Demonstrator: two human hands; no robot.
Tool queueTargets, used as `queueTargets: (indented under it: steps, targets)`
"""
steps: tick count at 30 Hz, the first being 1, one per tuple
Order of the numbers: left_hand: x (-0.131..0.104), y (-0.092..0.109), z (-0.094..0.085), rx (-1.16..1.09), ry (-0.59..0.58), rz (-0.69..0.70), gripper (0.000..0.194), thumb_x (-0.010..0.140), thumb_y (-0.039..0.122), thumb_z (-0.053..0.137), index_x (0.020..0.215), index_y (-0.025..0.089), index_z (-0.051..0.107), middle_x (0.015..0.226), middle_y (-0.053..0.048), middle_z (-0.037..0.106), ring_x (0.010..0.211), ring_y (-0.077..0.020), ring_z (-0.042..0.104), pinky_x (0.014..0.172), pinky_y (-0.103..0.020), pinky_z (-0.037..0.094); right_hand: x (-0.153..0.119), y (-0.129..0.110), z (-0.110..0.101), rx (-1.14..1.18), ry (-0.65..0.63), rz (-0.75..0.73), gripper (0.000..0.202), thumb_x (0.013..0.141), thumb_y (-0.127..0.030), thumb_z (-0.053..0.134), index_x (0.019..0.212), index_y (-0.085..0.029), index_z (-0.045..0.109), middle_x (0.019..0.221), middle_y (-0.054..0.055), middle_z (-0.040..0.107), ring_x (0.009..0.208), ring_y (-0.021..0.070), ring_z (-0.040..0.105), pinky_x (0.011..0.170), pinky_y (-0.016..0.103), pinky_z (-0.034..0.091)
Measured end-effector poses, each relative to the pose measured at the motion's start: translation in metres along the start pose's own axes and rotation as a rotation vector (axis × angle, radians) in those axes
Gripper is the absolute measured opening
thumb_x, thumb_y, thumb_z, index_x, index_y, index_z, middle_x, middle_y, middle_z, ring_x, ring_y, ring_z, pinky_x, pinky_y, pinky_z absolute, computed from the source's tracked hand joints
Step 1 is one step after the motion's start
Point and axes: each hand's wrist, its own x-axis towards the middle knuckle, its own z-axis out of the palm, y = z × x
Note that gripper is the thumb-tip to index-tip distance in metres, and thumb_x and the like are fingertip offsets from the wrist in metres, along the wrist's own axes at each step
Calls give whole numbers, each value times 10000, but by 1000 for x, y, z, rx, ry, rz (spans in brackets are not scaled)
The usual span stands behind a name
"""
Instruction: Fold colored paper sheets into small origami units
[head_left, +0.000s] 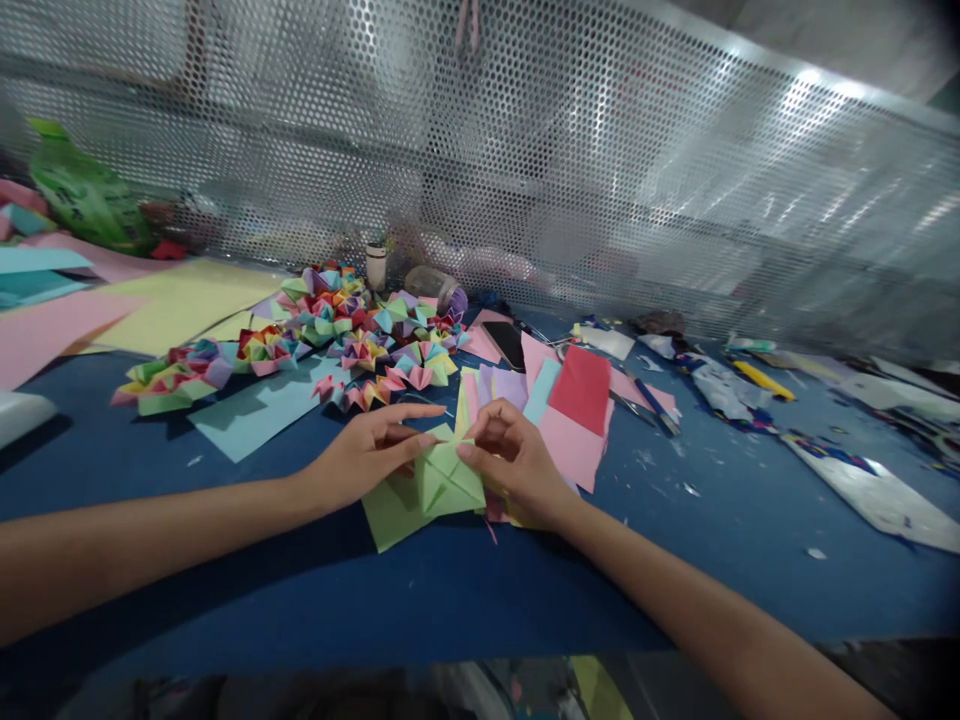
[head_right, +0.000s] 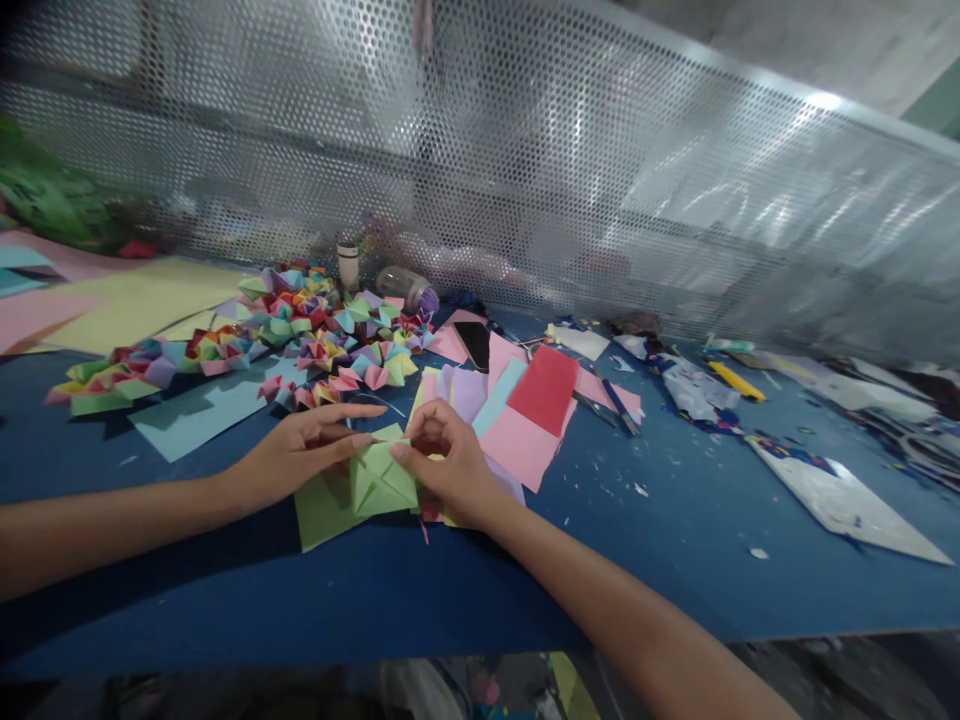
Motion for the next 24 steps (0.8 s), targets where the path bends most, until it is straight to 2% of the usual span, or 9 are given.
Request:
queueTargets:
  steps: [3, 7, 9, 12, 15, 18, 24]
  targets:
    - [1, 1, 0, 16, 12, -1, 402, 813, 341, 600, 1176, 173, 559, 662, 5, 638, 586, -106, 571, 552, -186, 477, 0, -1, -1, -45, -38, 1, 218, 764, -302, 656, 875, -215, 490, 785, -14, 545, 662, 98, 518, 606, 237, 432]
    - [2, 3, 1, 9, 14, -3, 363, 808, 336, 604, 1128, 167, 582, 689, -3, 653, 590, -110, 584, 555, -194, 483, -1, -4, -3, -148, -121, -19, 273, 743, -244, 661, 991, -231, 547, 912, 10, 566, 755, 117, 561, 665, 253, 472]
    - [2, 3, 1, 12, 14, -1, 345, 813, 337, 598, 1112, 165, 589, 693, -4, 652, 587, -108, 583, 553, -194, 484, -1, -6, -2, -203, -153, -38, 280, 731, -178, 640, 998, -231, 577, 927, 12, 585, 761, 124, 571, 679, 262, 484]
    - [2, 5, 1, 20, 6, 3, 323, 822, 345, 582, 1089, 164, 599, 673, 6, 635, 582, -103, 577, 561, -194, 485, 0, -5, 0, -261, -114, -47, 220, 730, -131, 596, 934, -208, 627, 892, 15, 618, 702, 117, 568, 640, 254, 483]
    - [2, 6, 1, 32, -16, -2, 324, 807, 360, 596, 1062, 162, 613, 688, 3, 639, 597, -111, 585, 561, -200, 474, 1, -1, 1, -248, -42, 1, 136, 782, -226, 587, 895, -190, 654, 818, 21, 643, 629, 110, 564, 562, 233, 461]
    - [2, 4, 1, 21, -38, -14, 336, 760, 339, 649, 1044, 161, 617, 793, -21, 670, 675, -136, 610, 582, -209, 465, 1, 2, 0, -229, -10, 25, 199, 814, -347, 575, 851, -178, 673, 780, 36, 657, 660, 131, 580, 577, 242, 463]
    - [4, -1, 1, -1, -30, -3, 234, 760, 281, 645, 954, 153, 619, 848, -23, 665, 732, -124, 600, 650, -208, 458, 0, 1, 1, -249, -27, 49, 249, 822, -388, 566, 794, -167, 678, 707, 22, 640, 612, 112, 547, 544, 224, 430]
